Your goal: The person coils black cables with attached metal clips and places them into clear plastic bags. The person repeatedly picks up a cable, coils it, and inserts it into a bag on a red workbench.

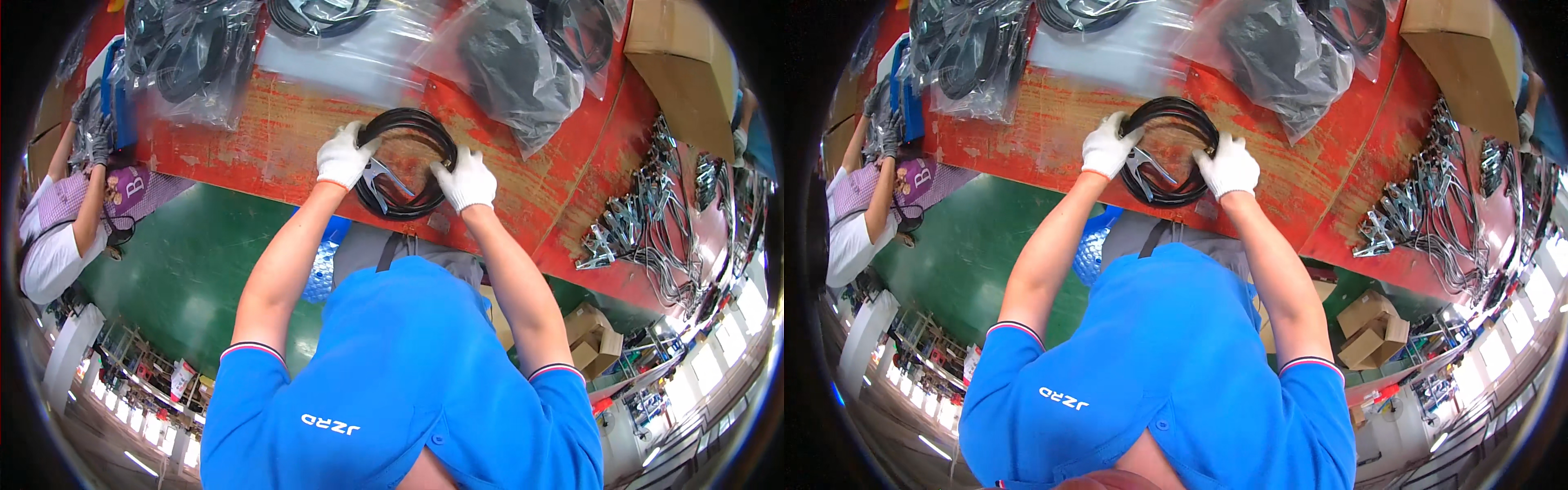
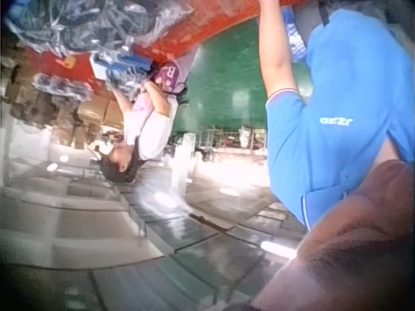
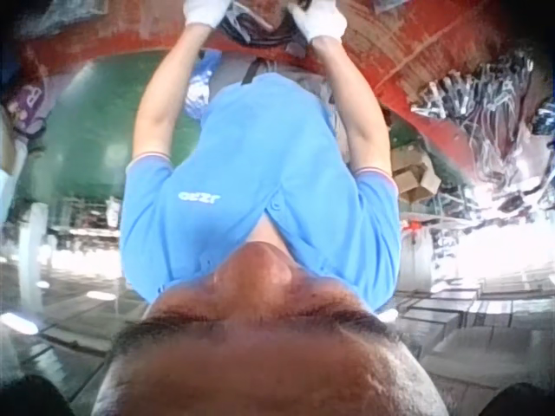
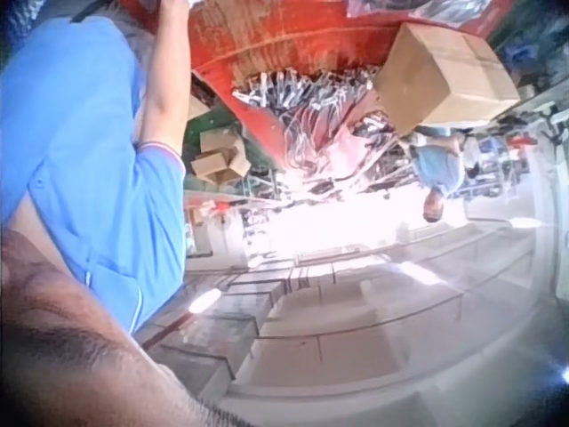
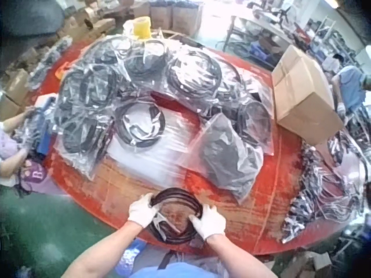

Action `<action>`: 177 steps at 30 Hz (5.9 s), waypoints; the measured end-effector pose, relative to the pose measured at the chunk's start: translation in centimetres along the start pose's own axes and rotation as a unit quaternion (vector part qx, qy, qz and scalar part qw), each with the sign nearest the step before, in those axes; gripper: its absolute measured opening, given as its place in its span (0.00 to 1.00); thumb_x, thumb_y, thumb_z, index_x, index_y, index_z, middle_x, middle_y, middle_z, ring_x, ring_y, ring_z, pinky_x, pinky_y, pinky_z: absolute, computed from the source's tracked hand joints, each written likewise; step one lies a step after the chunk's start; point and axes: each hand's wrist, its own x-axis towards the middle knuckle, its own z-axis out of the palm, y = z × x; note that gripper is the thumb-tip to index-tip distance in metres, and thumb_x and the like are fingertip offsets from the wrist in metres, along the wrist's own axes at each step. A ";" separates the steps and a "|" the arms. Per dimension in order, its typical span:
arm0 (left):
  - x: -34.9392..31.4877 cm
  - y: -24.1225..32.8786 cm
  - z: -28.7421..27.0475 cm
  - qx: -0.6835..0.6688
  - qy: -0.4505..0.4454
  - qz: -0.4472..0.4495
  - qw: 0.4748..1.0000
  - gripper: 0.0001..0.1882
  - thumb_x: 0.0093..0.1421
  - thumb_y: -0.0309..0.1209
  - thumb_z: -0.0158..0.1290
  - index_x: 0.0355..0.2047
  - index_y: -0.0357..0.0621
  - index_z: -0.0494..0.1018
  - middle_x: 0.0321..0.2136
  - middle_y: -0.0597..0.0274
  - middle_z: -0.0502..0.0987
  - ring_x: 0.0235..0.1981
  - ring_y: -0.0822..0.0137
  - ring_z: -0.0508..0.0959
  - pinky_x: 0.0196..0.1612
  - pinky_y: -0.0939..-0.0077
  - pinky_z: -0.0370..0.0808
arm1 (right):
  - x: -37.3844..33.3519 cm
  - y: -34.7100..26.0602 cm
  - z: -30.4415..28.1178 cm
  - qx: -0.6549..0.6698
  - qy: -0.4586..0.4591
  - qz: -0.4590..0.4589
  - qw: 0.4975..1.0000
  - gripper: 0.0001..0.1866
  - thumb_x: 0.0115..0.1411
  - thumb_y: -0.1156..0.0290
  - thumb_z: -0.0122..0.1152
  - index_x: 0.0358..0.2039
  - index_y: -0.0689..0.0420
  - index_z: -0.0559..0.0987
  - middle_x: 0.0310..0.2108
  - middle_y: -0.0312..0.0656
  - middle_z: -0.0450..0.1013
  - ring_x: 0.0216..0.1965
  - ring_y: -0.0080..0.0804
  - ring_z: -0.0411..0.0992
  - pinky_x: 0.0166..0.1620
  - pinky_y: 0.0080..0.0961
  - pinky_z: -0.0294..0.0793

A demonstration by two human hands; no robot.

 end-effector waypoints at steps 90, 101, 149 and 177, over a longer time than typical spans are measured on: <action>11.9 -3.9 -5.6 0.132 0.141 0.332 0.923 0.15 0.60 0.42 0.63 0.46 0.55 0.81 0.48 0.62 0.79 0.53 0.51 0.76 0.58 0.54 0.72 | 3.1 -1.8 2.3 -0.019 0.103 -0.191 0.976 0.33 0.62 0.57 0.65 0.67 0.47 0.68 0.51 0.58 0.74 0.47 0.59 0.78 0.48 0.51 0.80; 13.3 -0.7 -5.3 0.098 0.001 0.257 0.962 0.13 0.65 0.42 0.55 0.39 0.52 0.84 0.40 0.58 0.82 0.46 0.52 0.80 0.55 0.56 0.74 | 3.4 -4.1 1.7 0.053 0.304 -0.302 0.902 0.31 0.54 0.54 0.74 0.56 0.53 0.77 0.47 0.52 0.75 0.47 0.56 0.75 0.50 0.50 0.75; 10.6 1.3 -5.8 0.061 -0.110 0.136 0.983 0.15 0.65 0.42 0.53 0.43 0.49 0.83 0.45 0.46 0.83 0.48 0.44 0.82 0.53 0.51 0.77 | 10.8 -8.6 -1.9 -0.142 0.143 -0.460 0.865 0.13 0.56 0.58 0.69 0.36 0.52 0.84 0.41 0.40 0.80 0.45 0.45 0.76 0.50 0.45 0.74; 10.4 1.1 -4.6 0.122 -0.057 0.189 0.973 0.14 0.66 0.40 0.52 0.43 0.50 0.83 0.47 0.53 0.82 0.54 0.48 0.78 0.58 0.49 0.73 | 11.8 -7.9 -0.7 -0.190 0.224 -0.381 0.877 0.09 0.58 0.64 0.64 0.39 0.50 0.83 0.35 0.43 0.81 0.41 0.47 0.79 0.48 0.47 0.75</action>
